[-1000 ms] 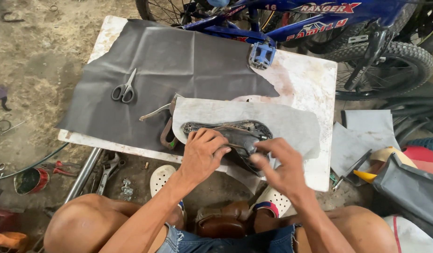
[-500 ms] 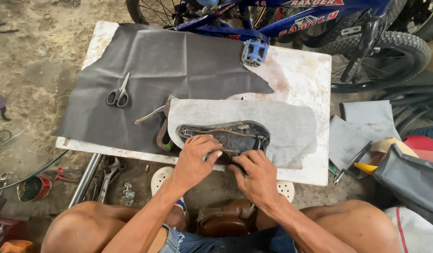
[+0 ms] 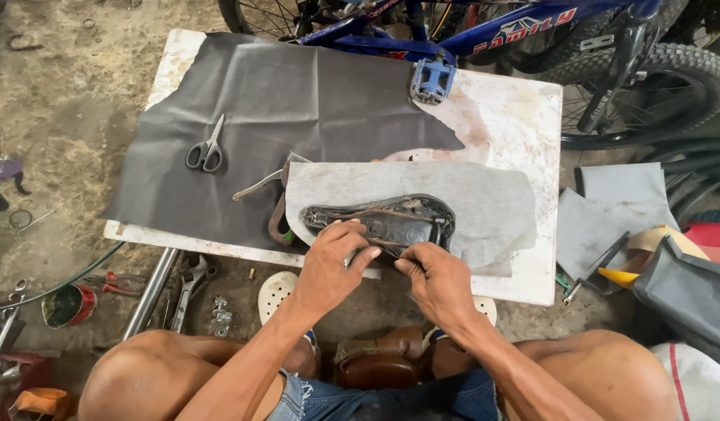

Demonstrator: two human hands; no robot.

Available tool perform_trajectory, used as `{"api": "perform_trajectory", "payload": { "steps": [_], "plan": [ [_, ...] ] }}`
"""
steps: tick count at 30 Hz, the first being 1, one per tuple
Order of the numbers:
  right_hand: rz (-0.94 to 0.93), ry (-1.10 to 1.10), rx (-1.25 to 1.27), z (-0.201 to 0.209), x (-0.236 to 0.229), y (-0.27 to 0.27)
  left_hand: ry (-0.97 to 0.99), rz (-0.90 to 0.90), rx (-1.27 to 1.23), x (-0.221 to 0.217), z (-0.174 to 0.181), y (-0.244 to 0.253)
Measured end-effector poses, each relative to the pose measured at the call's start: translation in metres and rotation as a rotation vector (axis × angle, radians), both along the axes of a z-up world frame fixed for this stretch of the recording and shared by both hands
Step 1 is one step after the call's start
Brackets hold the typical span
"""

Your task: The person cuts a piece of black material with scissors, places a bicycle seat on it, and then staples the material to the underside of the seat using a staple gun.

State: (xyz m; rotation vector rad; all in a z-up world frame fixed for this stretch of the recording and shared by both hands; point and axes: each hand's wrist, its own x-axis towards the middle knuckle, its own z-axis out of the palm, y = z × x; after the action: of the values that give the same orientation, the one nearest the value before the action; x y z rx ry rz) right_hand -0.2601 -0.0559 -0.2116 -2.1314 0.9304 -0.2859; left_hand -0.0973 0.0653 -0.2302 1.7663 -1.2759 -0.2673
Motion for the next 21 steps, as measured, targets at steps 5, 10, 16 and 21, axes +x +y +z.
{"api": "perform_trajectory", "payload": {
  "steps": [5,10,16,21],
  "plan": [
    [0.003,-0.001,0.023,-0.005,0.000,-0.002,-0.038,0.078,0.049,-0.008,-0.001,-0.008],
    [0.002,0.022,0.007,-0.007,0.000,-0.001,-0.059,0.128,0.105,-0.011,0.001,-0.015],
    [0.008,0.045,0.018,-0.009,-0.002,-0.004,-0.035,0.096,0.175,-0.003,-0.003,-0.013],
    [0.057,0.019,-0.051,-0.006,-0.001,-0.002,-0.262,0.028,0.062,-0.003,-0.005,-0.007]
  ]
}}
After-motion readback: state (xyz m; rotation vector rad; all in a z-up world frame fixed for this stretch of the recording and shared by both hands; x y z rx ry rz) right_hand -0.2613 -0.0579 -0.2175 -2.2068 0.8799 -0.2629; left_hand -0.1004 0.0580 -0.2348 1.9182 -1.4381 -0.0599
